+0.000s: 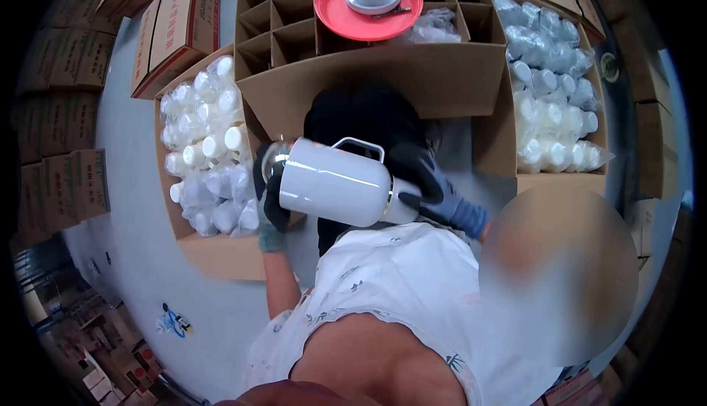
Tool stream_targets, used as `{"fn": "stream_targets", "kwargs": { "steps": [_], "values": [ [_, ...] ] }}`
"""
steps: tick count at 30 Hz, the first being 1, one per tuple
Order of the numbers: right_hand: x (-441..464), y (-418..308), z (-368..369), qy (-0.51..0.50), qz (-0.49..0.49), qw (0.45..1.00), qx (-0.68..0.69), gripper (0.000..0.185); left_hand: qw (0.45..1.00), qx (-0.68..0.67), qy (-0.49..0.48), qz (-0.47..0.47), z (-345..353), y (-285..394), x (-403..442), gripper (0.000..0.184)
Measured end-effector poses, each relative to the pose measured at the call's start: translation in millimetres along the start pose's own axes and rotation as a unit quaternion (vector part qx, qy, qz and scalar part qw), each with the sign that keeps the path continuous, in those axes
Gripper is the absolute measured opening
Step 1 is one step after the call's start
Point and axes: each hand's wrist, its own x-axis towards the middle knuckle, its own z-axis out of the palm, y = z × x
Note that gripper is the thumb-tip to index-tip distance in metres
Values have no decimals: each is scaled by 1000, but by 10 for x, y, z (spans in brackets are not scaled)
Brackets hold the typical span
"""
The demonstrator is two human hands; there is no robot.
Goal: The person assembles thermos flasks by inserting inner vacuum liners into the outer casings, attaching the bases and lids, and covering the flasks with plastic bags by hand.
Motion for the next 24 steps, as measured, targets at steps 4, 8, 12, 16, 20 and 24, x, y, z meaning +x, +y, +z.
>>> {"fn": "stream_targets", "kwargs": {
  "steps": [4,8,12,16,20,24],
  "values": [
    [-169,-146,335,35,93,991,86,75,983,185,5,18,-507,-861,-684,56],
    [520,-526,80,-17,14,991,133,81,964,262,-28,38,-673,-885,-767,58],
    [788,-531,72,-129,-5,991,30,89,951,296,-81,40,-682,-690,-511,60],
    [745,-574,-9,-192,-81,970,-126,81,932,343,-88,81,-675,-751,-449,62],
    [790,-612,-230,-83,-356,878,-310,79,904,400,-84,126,-624,-878,-398,63],
    [724,-353,-217,-156,-177,968,-83,94,886,431,-86,148,-629,-903,-327,64]
  ]
}}
